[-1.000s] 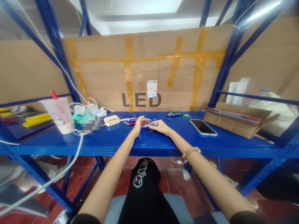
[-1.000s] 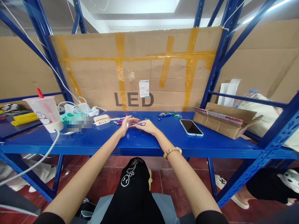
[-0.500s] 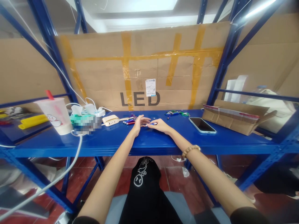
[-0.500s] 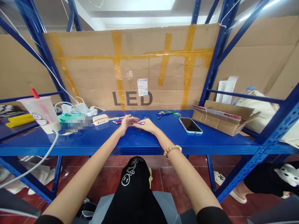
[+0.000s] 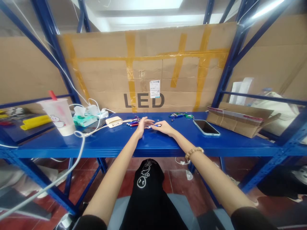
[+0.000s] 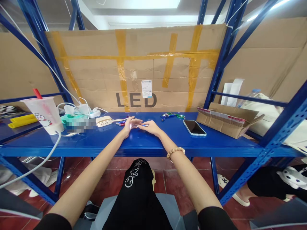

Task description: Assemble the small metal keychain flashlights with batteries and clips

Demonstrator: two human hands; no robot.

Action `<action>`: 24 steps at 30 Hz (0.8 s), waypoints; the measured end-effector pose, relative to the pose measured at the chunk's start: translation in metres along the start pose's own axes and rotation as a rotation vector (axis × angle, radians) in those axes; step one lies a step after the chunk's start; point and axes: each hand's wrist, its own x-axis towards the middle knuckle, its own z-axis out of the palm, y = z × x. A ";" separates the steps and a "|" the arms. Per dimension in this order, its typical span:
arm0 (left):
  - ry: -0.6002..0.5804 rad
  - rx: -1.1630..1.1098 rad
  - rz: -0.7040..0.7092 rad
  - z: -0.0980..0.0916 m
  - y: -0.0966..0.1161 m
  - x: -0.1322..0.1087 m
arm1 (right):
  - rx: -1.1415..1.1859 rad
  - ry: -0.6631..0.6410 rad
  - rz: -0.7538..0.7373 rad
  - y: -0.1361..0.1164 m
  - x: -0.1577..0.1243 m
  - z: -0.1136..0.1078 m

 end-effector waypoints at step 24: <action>0.001 0.002 0.008 0.000 -0.002 0.003 | 0.024 -0.025 -0.013 0.001 0.001 -0.001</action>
